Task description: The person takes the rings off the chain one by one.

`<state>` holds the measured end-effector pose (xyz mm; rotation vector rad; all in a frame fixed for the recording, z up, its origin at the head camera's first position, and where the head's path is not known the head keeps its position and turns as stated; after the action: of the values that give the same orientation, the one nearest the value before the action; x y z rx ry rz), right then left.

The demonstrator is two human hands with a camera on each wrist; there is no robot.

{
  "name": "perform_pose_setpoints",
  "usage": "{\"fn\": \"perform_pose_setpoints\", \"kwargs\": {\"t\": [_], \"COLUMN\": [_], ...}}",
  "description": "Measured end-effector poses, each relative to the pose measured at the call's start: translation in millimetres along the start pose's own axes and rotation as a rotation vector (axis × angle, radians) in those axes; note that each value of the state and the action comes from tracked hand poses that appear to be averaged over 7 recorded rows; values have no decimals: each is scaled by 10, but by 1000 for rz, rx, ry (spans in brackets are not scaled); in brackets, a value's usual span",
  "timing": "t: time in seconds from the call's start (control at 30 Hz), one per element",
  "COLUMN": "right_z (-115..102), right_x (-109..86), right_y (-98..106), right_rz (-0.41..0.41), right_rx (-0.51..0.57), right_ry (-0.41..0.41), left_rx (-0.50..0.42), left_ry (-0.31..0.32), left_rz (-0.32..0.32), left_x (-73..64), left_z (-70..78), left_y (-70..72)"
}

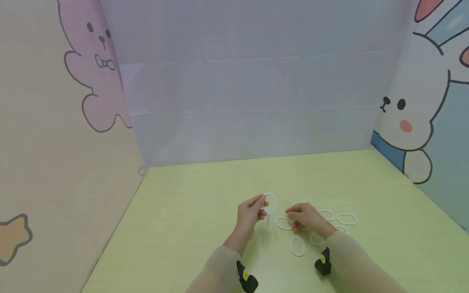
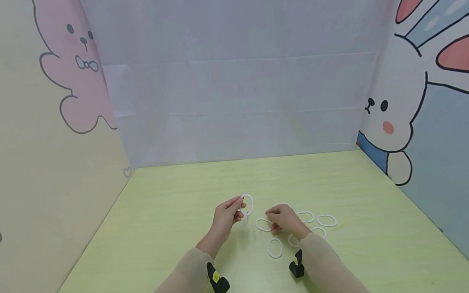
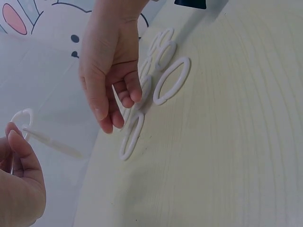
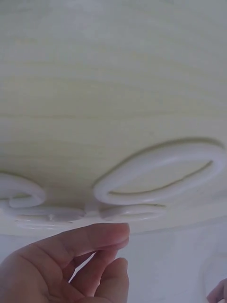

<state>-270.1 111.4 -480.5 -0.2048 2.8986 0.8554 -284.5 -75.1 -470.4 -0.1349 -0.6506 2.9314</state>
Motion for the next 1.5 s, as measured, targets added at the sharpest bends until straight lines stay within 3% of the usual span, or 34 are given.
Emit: {"fn": "perform_pose_setpoints", "kwargs": {"t": [0.5,1.07,1.5], "right_z": [-119,-316,-413], "right_x": [-15,-104,-128], "right_y": [-34,-36,-64], "right_rz": [-19,-92,-124], "right_rx": [-24,135,218], "right_ry": [56,166,200], "left_rx": [0,-8,-9], "left_ry": [3,-17,-14], "left_rz": [-8,-7,3], "left_x": [-4,4,22], "left_z": [-11,-26,-36], "left_y": [-4,17,28]}}
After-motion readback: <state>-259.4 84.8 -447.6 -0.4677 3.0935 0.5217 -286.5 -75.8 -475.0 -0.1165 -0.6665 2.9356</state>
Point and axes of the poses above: each hand's wrist, its own x-axis towards the middle knuckle, its own y-axis out of the back of the hand, z = x × y, the point moved 2 cm from there along x, towards the middle knuckle, and after that the axes turned 8 degrees about -x, right-handed, at the moved point
